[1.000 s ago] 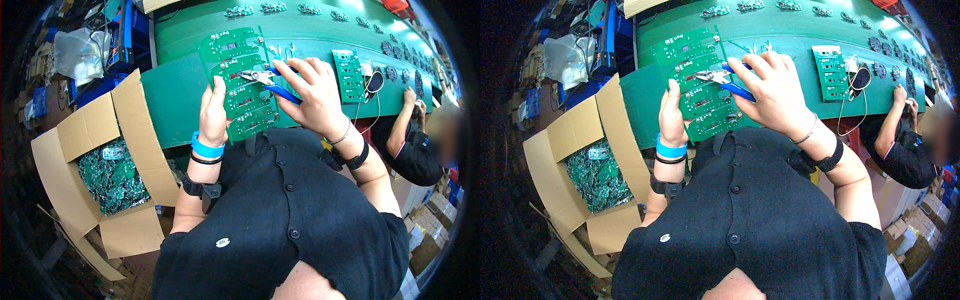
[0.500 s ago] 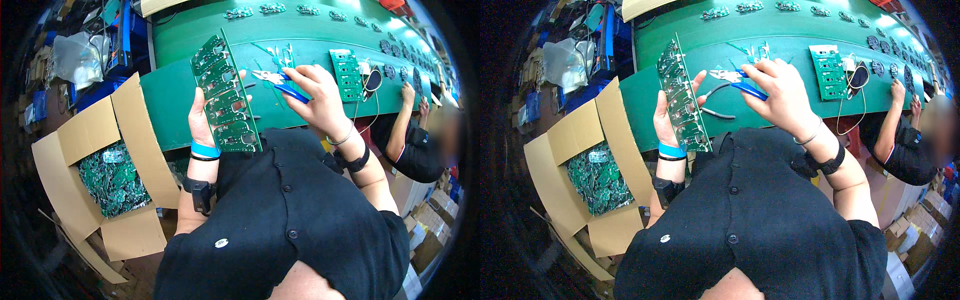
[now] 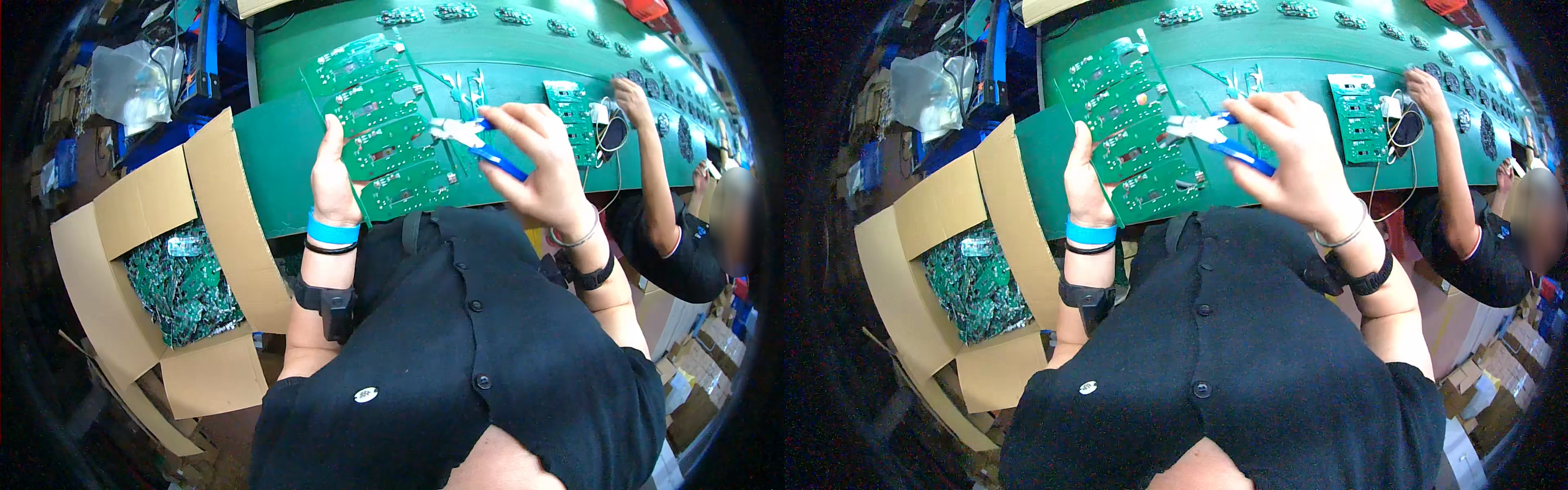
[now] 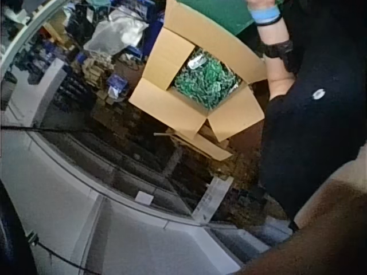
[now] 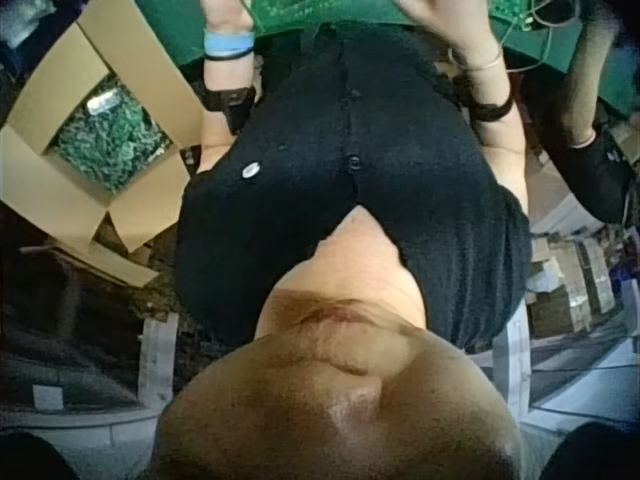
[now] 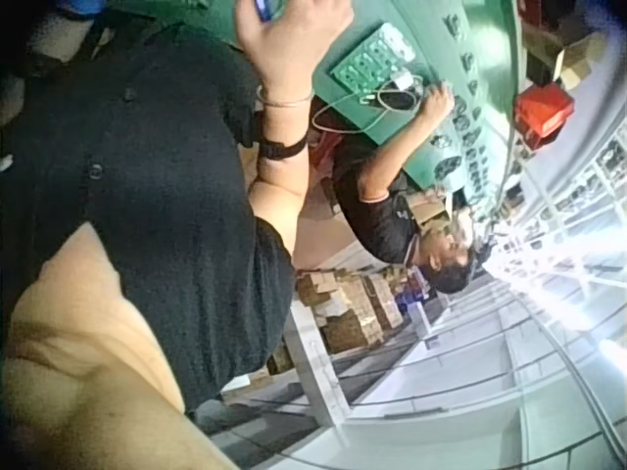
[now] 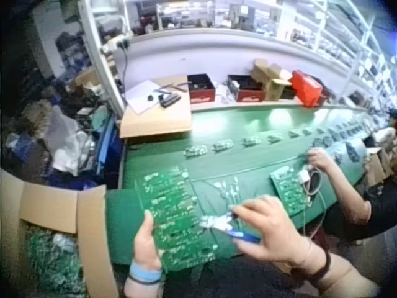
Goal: Cutting individual PCB components from a panel and placing them on the assembly line conveyor belt.
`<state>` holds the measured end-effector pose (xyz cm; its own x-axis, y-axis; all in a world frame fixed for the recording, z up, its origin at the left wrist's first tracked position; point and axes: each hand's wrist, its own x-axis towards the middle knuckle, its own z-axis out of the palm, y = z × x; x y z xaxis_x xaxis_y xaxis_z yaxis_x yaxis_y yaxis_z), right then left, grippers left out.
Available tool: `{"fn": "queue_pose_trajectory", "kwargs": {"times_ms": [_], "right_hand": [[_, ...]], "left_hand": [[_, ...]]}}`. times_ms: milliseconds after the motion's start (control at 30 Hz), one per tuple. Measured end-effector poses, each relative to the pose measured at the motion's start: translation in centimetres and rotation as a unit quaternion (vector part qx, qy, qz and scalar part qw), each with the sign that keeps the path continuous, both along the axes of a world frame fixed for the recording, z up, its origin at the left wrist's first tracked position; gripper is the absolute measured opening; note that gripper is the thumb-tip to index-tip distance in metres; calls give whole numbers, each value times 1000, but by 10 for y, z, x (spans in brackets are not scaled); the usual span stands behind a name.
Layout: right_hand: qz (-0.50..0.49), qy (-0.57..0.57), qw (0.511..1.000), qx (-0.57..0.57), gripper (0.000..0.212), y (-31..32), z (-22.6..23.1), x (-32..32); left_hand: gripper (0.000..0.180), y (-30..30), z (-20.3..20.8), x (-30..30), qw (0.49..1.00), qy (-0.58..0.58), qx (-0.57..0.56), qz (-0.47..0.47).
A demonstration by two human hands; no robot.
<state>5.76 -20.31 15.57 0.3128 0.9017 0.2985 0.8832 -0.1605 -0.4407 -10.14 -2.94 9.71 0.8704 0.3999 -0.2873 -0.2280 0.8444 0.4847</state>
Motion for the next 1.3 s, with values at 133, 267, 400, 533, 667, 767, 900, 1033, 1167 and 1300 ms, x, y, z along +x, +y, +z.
{"fn": "queue_pose_trajectory", "kwargs": {"times_ms": [133, 267, 400, 533, 667, 767, 900, 1033, 1167, 1300], "right_hand": [[29, -72, 996, -50, 51, 10, 1, -17], [32, -97, 993, -61, 52, 15, 1, -19], [42, -110, 991, -64, 52, 16, 2, -19], [45, -125, 989, -71, 53, 17, 3, -21], [40, -94, 989, -105, 53, 16, -2, -21], [34, -78, 994, -65, 52, 16, -4, -20], [35, -99, 993, -51, 52, 18, -2, -21], [36, -113, 991, -61, 53, 21, -1, -22], [51, -128, 988, -68, 53, 20, -2, -21], [62, -108, 990, -71, 52, 21, -6, -19]], "left_hand": [[43, -1, 4, 5, 999, 20, 36, 32], [42, -6, 16, 8, 994, 32, 93, 51], [43, -6, 20, 7, 987, 57, 137, 57], [45, -7, 19, 7, 979, 85, 172, 68], [40, -6, 20, 9, 985, 62, 146, 75], [40, -4, 18, 8, 989, 56, 124, 63], [45, -3, 17, 9, 983, 84, 151, 67], [45, -3, 20, 8, 982, 83, 157, 69], [45, -3, 21, 8, 979, 86, 169, 71], [46, -1, 16, 7, 977, 90, 179, 79]]}}
